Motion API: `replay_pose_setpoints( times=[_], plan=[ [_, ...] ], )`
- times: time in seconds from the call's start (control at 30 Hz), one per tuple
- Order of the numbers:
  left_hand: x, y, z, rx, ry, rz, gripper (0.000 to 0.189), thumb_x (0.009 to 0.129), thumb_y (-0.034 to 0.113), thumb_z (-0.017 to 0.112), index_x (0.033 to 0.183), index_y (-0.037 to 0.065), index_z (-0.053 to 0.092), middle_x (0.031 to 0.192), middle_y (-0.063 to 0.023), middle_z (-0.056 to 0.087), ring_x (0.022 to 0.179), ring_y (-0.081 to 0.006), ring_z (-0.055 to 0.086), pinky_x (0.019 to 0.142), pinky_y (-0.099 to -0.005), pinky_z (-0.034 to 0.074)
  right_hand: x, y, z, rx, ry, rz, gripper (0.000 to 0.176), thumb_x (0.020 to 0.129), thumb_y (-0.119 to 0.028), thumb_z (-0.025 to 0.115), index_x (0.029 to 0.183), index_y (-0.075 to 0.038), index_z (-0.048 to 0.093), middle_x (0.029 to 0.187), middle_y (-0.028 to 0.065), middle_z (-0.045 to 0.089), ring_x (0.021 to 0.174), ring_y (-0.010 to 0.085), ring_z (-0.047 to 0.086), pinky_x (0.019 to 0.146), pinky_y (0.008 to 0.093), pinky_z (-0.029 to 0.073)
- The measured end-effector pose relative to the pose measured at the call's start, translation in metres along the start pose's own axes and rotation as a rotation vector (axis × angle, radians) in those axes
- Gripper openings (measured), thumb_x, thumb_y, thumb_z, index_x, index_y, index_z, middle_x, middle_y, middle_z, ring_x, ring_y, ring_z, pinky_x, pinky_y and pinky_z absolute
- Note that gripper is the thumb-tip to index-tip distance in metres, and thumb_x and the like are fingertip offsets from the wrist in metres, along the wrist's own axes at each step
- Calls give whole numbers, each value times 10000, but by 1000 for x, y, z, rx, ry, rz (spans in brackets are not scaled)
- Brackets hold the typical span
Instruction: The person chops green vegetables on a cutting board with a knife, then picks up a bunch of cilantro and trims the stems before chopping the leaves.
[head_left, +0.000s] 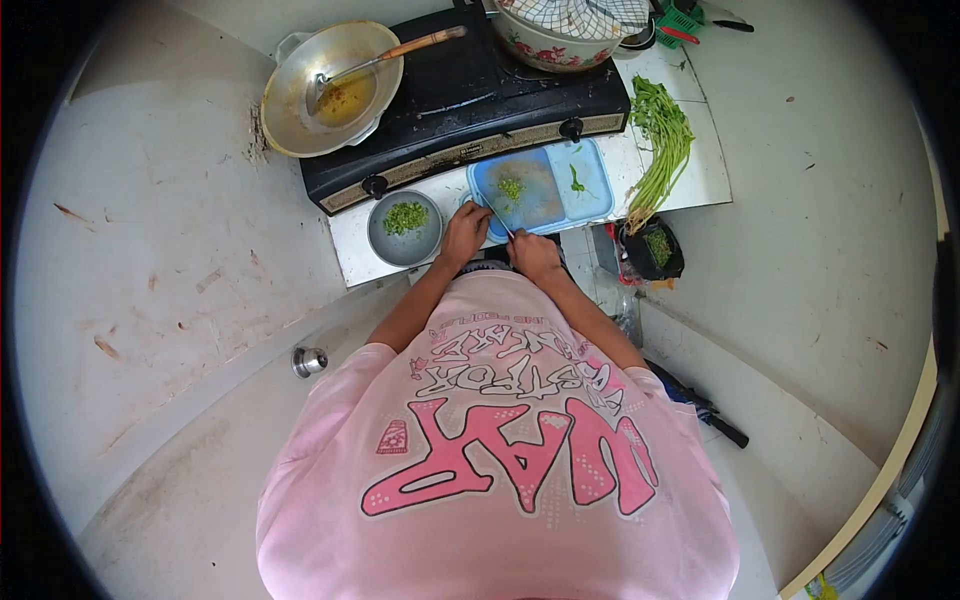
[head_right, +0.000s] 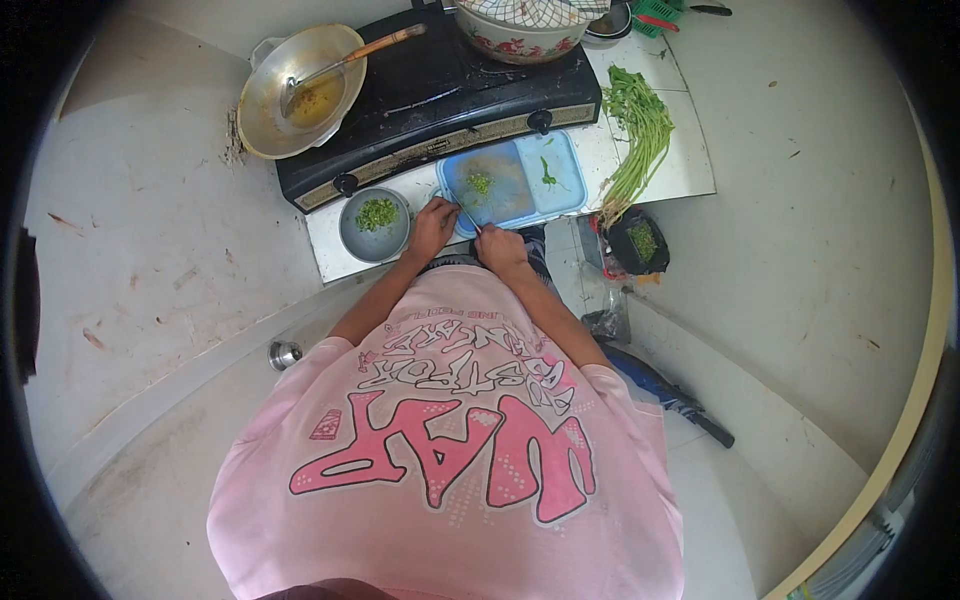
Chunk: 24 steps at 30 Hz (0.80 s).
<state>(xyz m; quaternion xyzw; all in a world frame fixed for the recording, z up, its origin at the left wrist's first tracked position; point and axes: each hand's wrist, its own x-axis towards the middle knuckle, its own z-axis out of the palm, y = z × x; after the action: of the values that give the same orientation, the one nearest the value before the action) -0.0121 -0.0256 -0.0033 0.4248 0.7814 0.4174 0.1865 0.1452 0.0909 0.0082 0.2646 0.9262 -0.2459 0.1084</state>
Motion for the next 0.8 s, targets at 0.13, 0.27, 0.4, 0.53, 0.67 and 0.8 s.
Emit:
replay_pose_setpoints(
  times=[0.13,0.27,0.4,0.53,0.67,0.8],
  plan=[
    [2,2,1,-10,-11,-56,156,880,13,658,1022,14,722,956,-172,666,862,-358,683,789,-430,557,0,1,1,0,17,-3,366,981,-319,562,954,37,646,767,266,711,717,433,722,682,534,592],
    [6,7,-4,-27,-44,-110,126,879,19,658,997,7,703,938,-175,664,825,-345,690,766,-425,566,-16,14,3,12,25,23,411,1000,-359,542,952,30,662,771,279,705,729,446,717,696,544,584],
    [5,1,1,-16,-39,-60,106,875,25,661,973,3,698,918,-174,657,809,-336,692,757,-422,571,-23,14,-2,33,33,62,470,1031,-405,502,953,24,677,769,294,698,734,456,711,701,550,575],
    [5,3,2,-5,-8,-59,105,873,26,664,970,2,698,915,-171,653,827,-337,692,764,-423,568,-25,9,-9,42,23,41,496,1044,-427,481,952,23,670,745,289,692,715,467,702,698,555,571],
    [3,0,6,-28,17,-53,120,872,22,672,986,3,705,931,-171,656,853,-344,693,779,-422,566,-28,2,-13,29,6,22,507,1045,-441,474,959,23,660,732,286,689,701,478,694,696,568,565],
    [1,3,3,-19,21,-47,128,881,25,678,1002,3,715,950,-169,663,857,-350,692,779,-421,562,-29,2,-9,27,17,2,510,1046,-442,473,955,26,656,735,286,691,687,482,691,687,573,563]
  ],
)
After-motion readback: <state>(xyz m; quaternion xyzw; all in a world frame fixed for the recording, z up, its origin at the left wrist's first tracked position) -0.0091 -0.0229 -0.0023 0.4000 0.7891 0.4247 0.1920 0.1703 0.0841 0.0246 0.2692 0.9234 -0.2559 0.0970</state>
